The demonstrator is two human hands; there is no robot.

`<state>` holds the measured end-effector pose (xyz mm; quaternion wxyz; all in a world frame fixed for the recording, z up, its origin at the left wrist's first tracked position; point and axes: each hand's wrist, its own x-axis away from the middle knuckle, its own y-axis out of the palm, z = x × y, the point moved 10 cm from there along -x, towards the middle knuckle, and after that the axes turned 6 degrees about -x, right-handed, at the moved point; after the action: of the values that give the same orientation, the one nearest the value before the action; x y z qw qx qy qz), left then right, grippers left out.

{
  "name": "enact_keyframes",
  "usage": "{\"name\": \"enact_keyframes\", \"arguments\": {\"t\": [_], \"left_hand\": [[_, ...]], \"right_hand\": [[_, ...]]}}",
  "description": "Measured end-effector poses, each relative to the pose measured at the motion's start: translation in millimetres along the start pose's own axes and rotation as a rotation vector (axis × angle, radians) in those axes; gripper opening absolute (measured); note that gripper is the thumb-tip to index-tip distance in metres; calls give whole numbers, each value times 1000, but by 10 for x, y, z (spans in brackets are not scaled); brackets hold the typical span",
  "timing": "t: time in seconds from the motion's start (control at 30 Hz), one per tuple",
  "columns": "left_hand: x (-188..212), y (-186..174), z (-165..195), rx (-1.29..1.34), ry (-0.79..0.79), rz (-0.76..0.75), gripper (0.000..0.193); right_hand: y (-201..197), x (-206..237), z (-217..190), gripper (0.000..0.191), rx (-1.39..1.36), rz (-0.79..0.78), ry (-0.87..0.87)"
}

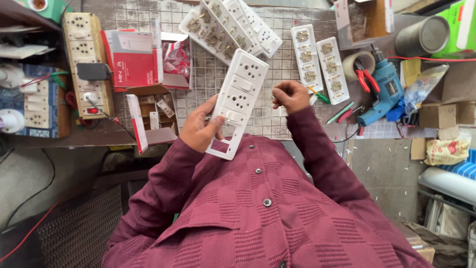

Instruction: The person assembles a white plastic electrical component by inserting small metal parts into designated slots. They handle the component with both hands, aligning and pressing the parts into place on a cluttered workbench.

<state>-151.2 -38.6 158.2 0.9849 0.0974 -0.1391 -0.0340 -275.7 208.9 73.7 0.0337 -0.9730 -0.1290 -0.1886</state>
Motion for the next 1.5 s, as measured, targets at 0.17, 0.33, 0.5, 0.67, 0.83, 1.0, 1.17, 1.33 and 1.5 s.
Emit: {"name": "enact_keyframes", "arguments": {"t": [0.17, 0.33, 0.5, 0.67, 0.83, 1.0, 1.17, 1.33, 1.5], "left_hand": [[-54, 96, 45, -86, -42, -32, 64], [-68, 144, 82, -81, -59, -42, 64], [-77, 119, 105, -183, 22, -18, 65], [-8, 178, 491, -732, 472, 104, 66], [-153, 123, -12, -131, -83, -116, 69], [-134, 155, 414, -376, 304, -115, 76], [65, 254, 615, -916, 249, 93, 94], [243, 490, 904, -1023, 437, 103, 79], [286, 434, 860, -1037, 505, 117, 59]], "right_hand": [[524, 639, -912, 11, -69, -262, -67], [1188, 1027, -1694, 14, 580, -354, -700], [1454, 965, -1752, 15, 736, -327, -787], [1508, 677, -1665, 21, 915, -332, -523], [1151, 768, -2071, 19, 579, -284, -726], [163, 403, -1580, 31, 77, 65, -380], [-61, 311, -741, 24, -360, 10, -77], [-73, 336, -641, 22, -464, 96, -104], [-62, 209, -650, 18, -510, 97, -102]]}}
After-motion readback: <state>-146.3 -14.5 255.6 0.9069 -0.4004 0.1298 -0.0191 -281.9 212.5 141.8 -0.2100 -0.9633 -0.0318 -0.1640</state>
